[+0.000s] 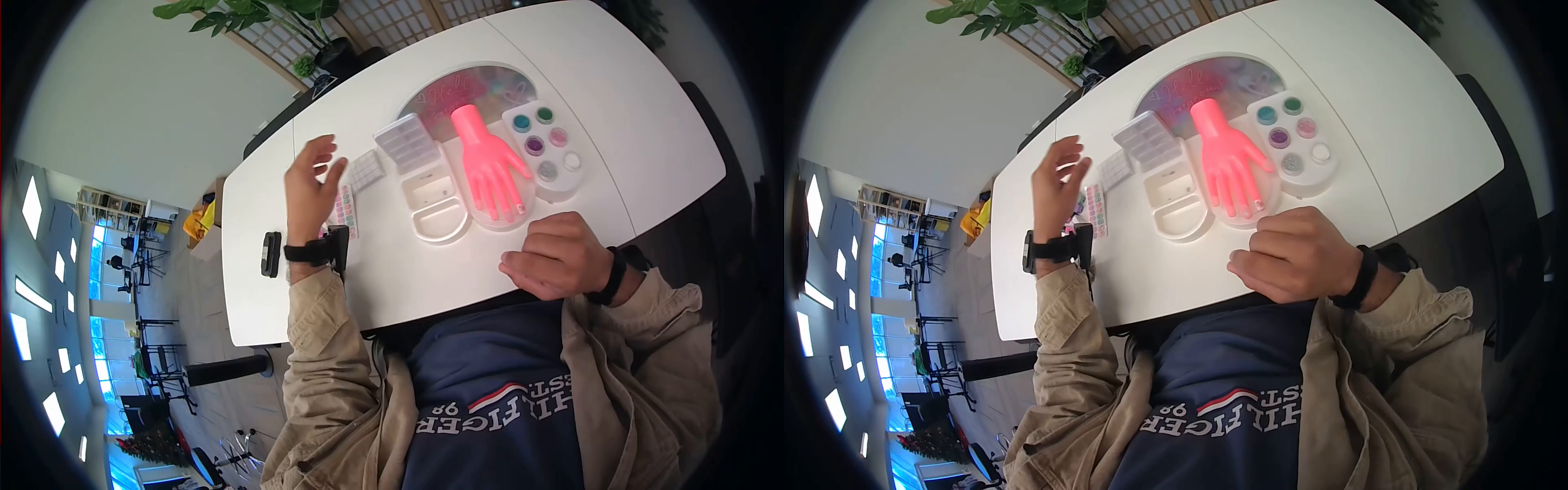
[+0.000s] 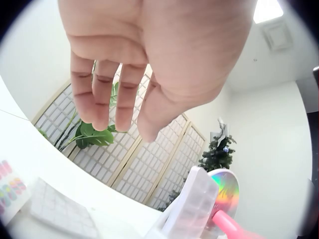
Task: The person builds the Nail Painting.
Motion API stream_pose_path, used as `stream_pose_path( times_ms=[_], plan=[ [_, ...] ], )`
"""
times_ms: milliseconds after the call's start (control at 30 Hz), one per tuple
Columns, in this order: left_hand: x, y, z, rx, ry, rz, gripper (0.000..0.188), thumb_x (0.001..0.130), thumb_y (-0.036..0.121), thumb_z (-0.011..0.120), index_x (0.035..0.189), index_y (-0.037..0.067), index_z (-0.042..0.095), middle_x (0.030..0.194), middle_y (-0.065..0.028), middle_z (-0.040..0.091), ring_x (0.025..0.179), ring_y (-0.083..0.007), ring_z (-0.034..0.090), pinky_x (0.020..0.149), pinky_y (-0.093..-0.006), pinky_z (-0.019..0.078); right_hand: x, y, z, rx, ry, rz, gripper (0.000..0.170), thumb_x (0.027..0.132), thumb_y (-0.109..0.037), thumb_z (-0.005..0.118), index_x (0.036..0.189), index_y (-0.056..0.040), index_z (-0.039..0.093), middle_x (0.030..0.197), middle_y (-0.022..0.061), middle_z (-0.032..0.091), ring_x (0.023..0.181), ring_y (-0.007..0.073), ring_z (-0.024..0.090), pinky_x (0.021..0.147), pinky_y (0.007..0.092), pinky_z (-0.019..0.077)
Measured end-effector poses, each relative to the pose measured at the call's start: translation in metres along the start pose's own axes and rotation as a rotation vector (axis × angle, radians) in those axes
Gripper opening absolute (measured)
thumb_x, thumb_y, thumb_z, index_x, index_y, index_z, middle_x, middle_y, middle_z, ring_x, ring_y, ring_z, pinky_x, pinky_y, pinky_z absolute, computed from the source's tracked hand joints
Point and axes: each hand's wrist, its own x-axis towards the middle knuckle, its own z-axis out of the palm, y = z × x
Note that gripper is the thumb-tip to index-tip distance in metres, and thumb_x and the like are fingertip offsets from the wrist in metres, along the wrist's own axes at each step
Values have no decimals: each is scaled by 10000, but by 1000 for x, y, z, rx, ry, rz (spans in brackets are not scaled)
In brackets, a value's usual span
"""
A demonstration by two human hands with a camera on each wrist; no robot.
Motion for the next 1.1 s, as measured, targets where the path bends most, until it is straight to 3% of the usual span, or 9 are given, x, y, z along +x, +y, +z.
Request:
stream_pose_path(
  times_ms=[67,133,333,433,633,833,933,1067,1100],
  plan=[
    [-2,1,11,70,-103,16,510,963,109,866,1440,57,695,1342,-165,792,1289,-306,748,1098,-459,581,0,0,0,-2,-9,1,178,813,-74,903,910,-76,754,709,3,571,581,173,571,481,344,437],
    [1,-22,24,138,-151,102,560,961,131,862,1478,46,666,1417,-204,757,1345,-387,716,1129,-500,564,0,0,0,-7,-19,4,180,812,-76,905,911,-76,755,709,2,573,584,171,574,482,341,439],
    [-6,-51,52,337,-148,84,734,926,154,880,1564,3,550,1474,-267,691,1421,-468,621,1190,-512,514,-1,3,-1,-11,-33,2,184,815,-83,910,913,-76,755,712,-1,569,580,167,571,480,337,435],
    [-1,-50,50,138,-237,-64,790,914,182,897,1587,5,522,1493,-259,679,1417,-477,619,1188,-522,514,-1,2,-1,-23,-20,3,183,817,-85,912,916,-76,758,720,-1,573,582,166,575,482,336,437],
    [0,-40,45,260,-156,20,682,837,96,926,1450,-1,643,1340,-222,720,1288,-433,681,1115,-489,562,-1,3,0,-17,-9,3,184,816,-91,915,922,-76,765,724,1,580,589,166,587,484,335,444],
    [3,-27,28,246,-74,22,396,836,7,895,1217,39,789,1116,-140,770,1010,-314,738,903,-444,603,-2,4,0,-11,-25,5,179,816,-79,913,918,-75,766,722,4,585,588,171,592,490,340,452],
    [1,-14,13,207,-19,77,261,839,-15,869,1083,62,818,970,-122,750,949,-332,737,835,-465,583,-1,4,0,-7,-21,12,179,815,-72,912,915,-77,764,723,6,584,586,175,592,492,343,456],
    [-1,21,-15,213,170,119,214,860,-11,847,1062,56,820,964,-96,786,853,-288,711,777,-404,577,-1,4,-1,-14,-38,15,177,818,-73,911,910,-81,761,723,8,579,590,179,597,492,346,457],
    [-2,33,-21,147,202,67,180,881,2,849,1052,31,804,943,-76,779,784,-225,677,742,-353,562,-1,4,-1,-16,-42,17,176,819,-73,911,909,-82,760,723,9,578,590,179,598,492,347,456]
  ],
)
